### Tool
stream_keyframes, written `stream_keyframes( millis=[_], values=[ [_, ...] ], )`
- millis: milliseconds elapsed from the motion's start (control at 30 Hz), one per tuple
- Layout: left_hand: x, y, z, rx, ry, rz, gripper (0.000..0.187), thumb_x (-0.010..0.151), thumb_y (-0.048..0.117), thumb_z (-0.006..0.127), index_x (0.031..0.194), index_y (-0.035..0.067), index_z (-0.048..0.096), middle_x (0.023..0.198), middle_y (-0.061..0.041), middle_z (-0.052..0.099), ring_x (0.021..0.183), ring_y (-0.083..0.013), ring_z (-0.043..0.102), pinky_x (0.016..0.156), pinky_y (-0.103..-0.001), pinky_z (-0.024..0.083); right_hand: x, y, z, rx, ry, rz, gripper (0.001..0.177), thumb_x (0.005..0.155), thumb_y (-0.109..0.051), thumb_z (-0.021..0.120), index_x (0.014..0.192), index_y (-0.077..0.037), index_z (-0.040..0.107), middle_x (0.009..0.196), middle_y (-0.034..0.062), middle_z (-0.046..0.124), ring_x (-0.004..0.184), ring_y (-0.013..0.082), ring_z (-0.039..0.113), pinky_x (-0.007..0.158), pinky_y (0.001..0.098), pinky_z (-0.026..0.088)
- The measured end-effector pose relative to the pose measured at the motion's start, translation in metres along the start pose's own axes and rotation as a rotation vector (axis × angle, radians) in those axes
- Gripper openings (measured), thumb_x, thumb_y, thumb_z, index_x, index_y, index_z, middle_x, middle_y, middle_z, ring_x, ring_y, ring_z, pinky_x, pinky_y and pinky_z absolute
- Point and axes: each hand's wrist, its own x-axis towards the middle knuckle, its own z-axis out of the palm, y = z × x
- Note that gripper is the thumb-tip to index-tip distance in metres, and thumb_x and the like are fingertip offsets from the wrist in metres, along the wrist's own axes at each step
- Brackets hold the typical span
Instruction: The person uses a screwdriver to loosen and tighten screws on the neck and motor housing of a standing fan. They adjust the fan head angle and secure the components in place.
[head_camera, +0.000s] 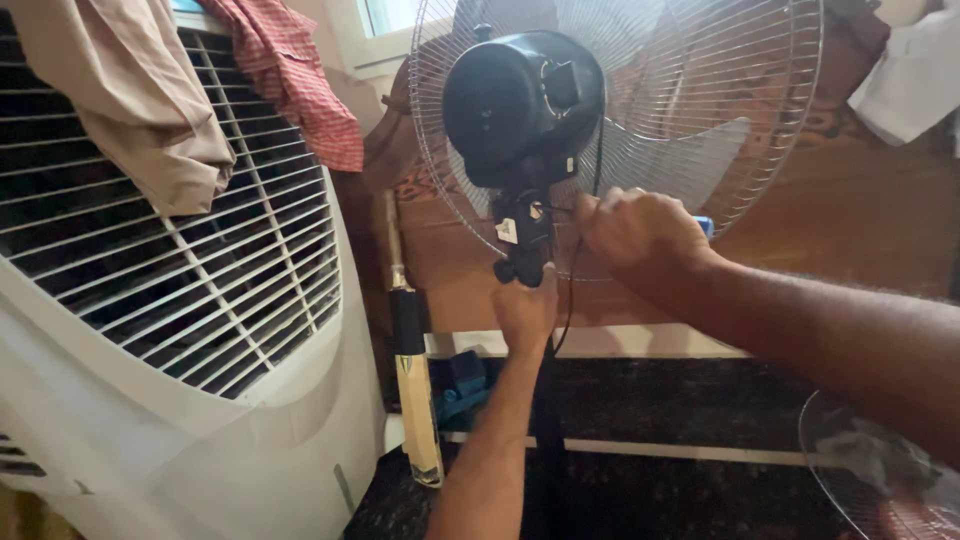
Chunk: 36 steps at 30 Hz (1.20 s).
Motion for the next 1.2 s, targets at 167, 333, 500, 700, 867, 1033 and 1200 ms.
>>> stream_keyframes(
  millis=[167,333,500,700,867,1033,1200],
  values=[
    [0.001,-0.006,0.001,-0.070,0.011,0.047,0.032,0.080,0.027,0.075,0.095,0.000,0.071,0.083,-0.020,0.075,0.082,-0.0382,0.075,0.072,-0.047,0.056,-0.004,-0.001,0.001,0.047,-0.032,-0.001,0.016,0.090,-0.015,0.060,0.104,-0.007,0.061,0.075,0.0064,0.070,0.068,0.0212,0.075,0.054,0.0329,0.059],
    [0.002,-0.004,0.001,-0.042,-0.012,0.002,0.030,0.080,0.027,0.075,0.092,0.000,0.071,0.081,-0.020,0.075,0.080,-0.0370,0.075,0.071,-0.047,0.056,0.002,0.002,-0.006,0.168,-0.080,0.050,0.015,0.097,-0.020,0.056,0.103,-0.006,0.061,0.078,0.0096,0.074,0.073,0.0255,0.077,0.058,0.0372,0.061],
    [0.002,0.002,-0.003,-0.057,-0.109,-0.106,0.030,0.083,0.029,0.072,0.087,0.000,0.070,0.071,-0.018,0.075,0.072,-0.0333,0.078,0.070,-0.045,0.058,0.001,0.004,-0.013,0.281,-0.192,0.091,0.031,0.107,-0.033,0.047,0.109,-0.004,0.059,0.079,0.0127,0.074,0.075,0.0293,0.077,0.061,0.0402,0.062],
    [0.001,0.008,-0.006,-0.050,-0.104,-0.144,0.029,0.082,0.029,0.072,0.087,0.000,0.070,0.072,-0.019,0.076,0.072,-0.0324,0.078,0.071,-0.044,0.058,-0.001,0.009,-0.019,0.288,-0.185,0.043,0.029,0.101,-0.028,0.048,0.109,-0.002,0.060,0.085,0.0134,0.074,0.080,0.0297,0.077,0.066,0.0407,0.063],
    [0.000,0.008,-0.006,-0.050,-0.030,-0.051,0.031,0.079,0.027,0.076,0.093,0.000,0.071,0.082,-0.020,0.076,0.082,-0.0345,0.077,0.074,-0.045,0.057,-0.001,0.008,-0.021,0.347,-0.220,0.071,0.038,0.109,-0.036,0.041,0.109,-0.003,0.060,0.088,0.0128,0.074,0.084,0.0301,0.076,0.069,0.0414,0.063],
    [0.000,0.003,-0.005,-0.048,-0.055,-0.065,0.031,0.080,0.028,0.074,0.097,0.002,0.073,0.087,-0.019,0.077,0.086,-0.0351,0.076,0.078,-0.046,0.057,0.001,0.010,-0.018,0.382,-0.187,0.059,0.035,0.105,-0.032,0.044,0.109,-0.002,0.061,0.084,0.0138,0.073,0.077,0.0296,0.077,0.065,0.0413,0.062],
    [0.000,0.000,-0.002,-0.008,-0.031,-0.058,0.033,0.081,0.031,0.074,0.099,0.003,0.074,0.089,-0.020,0.077,0.089,-0.0359,0.076,0.080,-0.046,0.057,-0.001,0.006,-0.013,0.301,-0.155,0.061,0.038,0.107,-0.037,0.045,0.107,-0.004,0.062,0.081,0.0116,0.074,0.077,0.0286,0.077,0.065,0.0387,0.062]
  ],
)
